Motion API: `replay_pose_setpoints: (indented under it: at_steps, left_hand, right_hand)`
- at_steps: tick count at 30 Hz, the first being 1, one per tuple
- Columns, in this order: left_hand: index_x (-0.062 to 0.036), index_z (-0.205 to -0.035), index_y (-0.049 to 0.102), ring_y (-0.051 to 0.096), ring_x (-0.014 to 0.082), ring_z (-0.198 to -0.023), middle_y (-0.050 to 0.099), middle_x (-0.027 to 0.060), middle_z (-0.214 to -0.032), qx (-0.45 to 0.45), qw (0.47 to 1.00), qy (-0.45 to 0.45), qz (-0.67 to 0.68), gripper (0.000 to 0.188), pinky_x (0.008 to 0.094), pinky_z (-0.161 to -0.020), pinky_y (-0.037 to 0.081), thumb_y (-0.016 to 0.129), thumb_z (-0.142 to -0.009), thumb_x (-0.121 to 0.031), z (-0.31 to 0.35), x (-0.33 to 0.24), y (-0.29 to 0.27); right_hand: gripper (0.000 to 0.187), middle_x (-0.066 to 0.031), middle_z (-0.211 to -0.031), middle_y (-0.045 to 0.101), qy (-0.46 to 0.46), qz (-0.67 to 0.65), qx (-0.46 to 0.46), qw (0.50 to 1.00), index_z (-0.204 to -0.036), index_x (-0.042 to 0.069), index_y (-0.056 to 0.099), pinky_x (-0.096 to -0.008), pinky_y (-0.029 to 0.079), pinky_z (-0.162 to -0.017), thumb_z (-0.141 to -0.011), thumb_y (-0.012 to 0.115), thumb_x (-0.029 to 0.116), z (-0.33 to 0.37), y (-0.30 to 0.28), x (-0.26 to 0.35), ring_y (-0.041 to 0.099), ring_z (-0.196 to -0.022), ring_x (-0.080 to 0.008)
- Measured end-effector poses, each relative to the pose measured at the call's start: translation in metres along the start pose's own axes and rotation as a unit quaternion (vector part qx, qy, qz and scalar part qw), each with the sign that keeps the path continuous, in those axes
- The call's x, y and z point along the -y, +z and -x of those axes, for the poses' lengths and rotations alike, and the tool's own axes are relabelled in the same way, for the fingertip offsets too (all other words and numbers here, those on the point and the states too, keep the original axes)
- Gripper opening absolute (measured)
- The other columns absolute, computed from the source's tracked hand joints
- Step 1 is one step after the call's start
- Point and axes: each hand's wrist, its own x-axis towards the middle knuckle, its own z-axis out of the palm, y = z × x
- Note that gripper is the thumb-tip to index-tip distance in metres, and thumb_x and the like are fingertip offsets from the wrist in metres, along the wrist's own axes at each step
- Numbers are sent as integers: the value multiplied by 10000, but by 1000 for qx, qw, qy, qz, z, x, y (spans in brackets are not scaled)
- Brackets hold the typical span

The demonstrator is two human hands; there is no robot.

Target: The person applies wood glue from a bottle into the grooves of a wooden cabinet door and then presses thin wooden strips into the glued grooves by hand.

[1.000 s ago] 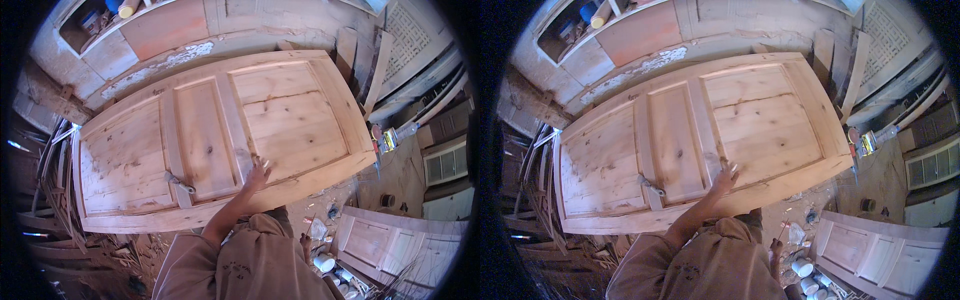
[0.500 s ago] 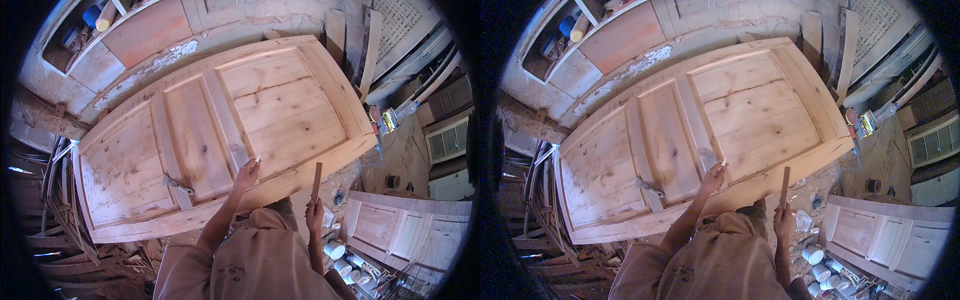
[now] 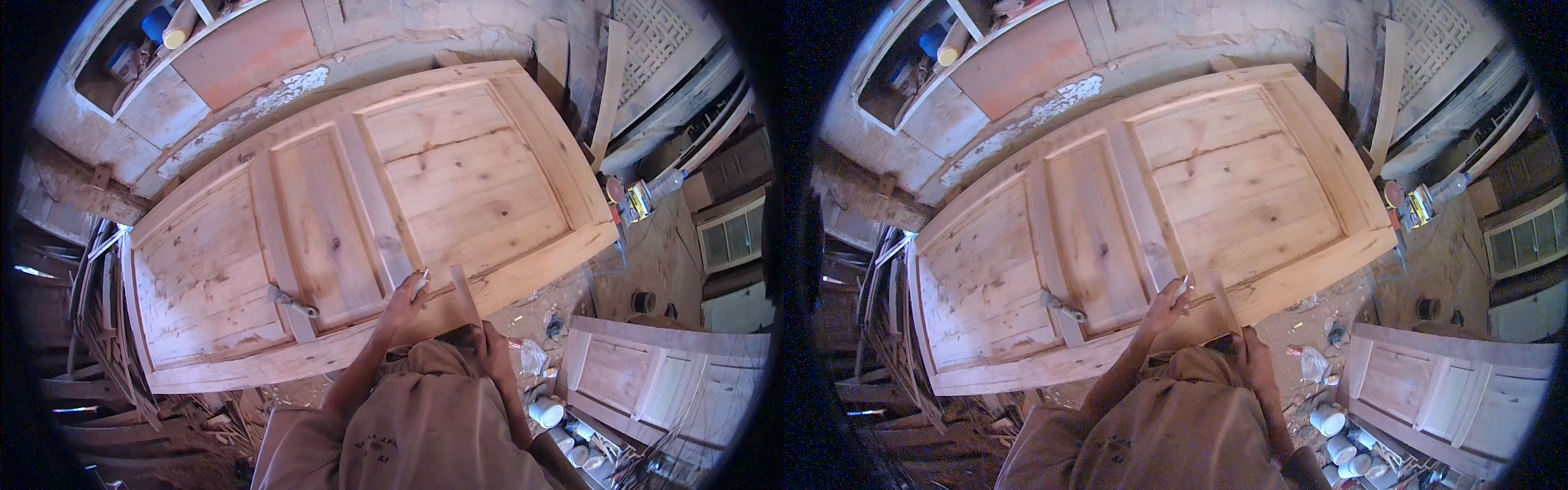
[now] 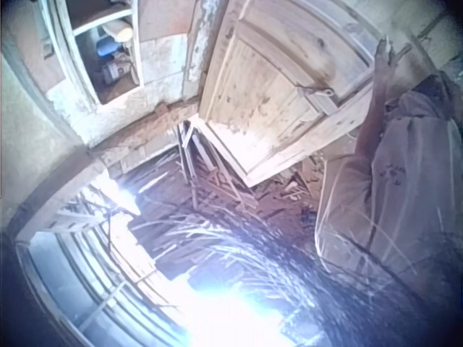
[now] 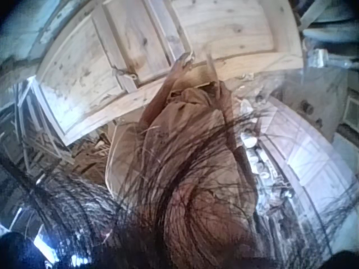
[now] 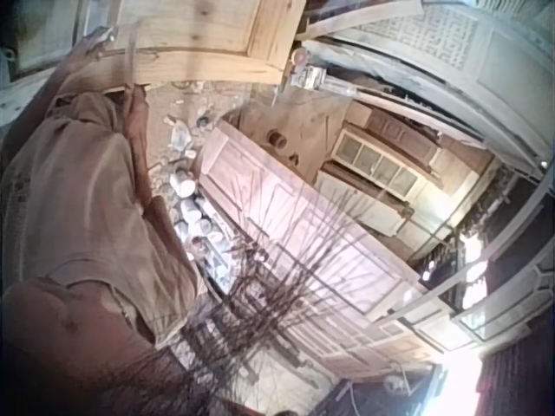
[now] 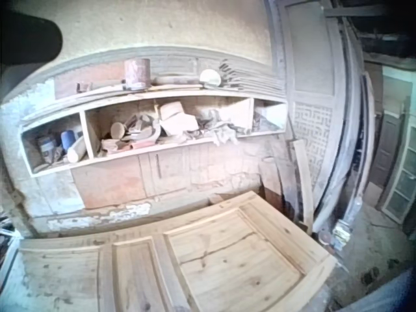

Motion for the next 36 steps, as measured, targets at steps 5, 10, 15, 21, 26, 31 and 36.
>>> replay_pose_setpoints:
  at_steps: [5,10,15,21,26,31,36]
  left_hand:
    - [8,-1017,517,647,394,-740,624,197,-744,29,999,-39,-7,190,445,-631,488,550,-938,-162,10,-66,-10]
    - [9,-1010,512,637,402,-730,626,236,-766,58,992,57,-99,231,443,-595,464,586,-927,-193,20,-68,-23]
    - [-7,-1044,517,647,342,-698,628,177,-747,40,991,59,-116,213,398,-606,473,572,-933,-181,26,-84,-31]
    - [-15,-1008,534,586,216,-585,585,101,-687,-16,997,77,-26,209,338,-540,442,541,-957,-217,31,-113,-44]
    - [-10,-994,536,497,106,-572,513,44,-661,-1,1000,1,19,194,282,-532,423,529,-969,-202,32,-115,-46]
    - [-15,-1003,529,484,103,-574,500,40,-657,-43,998,44,19,199,284,-533,413,526,-967,-211,39,-95,-50]
    - [-17,-1023,520,489,121,-581,497,46,-644,-62,997,-22,46,189,298,-557,419,510,-962,-196,39,-101,-59]
  right_hand:
    - [305,-122,-618,581,-148,45,-54,986,-919,-9,544,-358,464,-510,-991,448,272,3,-7,30,588,-521,-249]
    - [343,-96,-530,540,-94,256,-55,960,-807,9,522,-346,446,-457,-995,444,284,-25,-6,1,559,-447,-223]
    - [292,-137,-545,566,-108,90,-108,984,-804,17,534,-352,445,-450,-984,466,237,-9,-20,34,609,-479,-243]
    - [286,-155,-560,559,-78,61,-107,989,-815,6,521,-384,429,-461,-962,503,251,-18,-17,52,583,-486,-301]
    - [295,-127,-531,530,-206,200,-39,957,-785,11,519,-364,406,-445,-972,492,238,-46,-14,47,554,-459,-262]
    - [267,-181,-580,541,-216,88,-26,972,-830,11,523,-420,427,-484,-951,516,250,-48,-25,63,563,-519,-361]
    - [299,-203,-601,541,-72,107,-4,992,-821,2,521,-433,441,-502,-925,546,281,-69,-13,35,573,-551,-389]
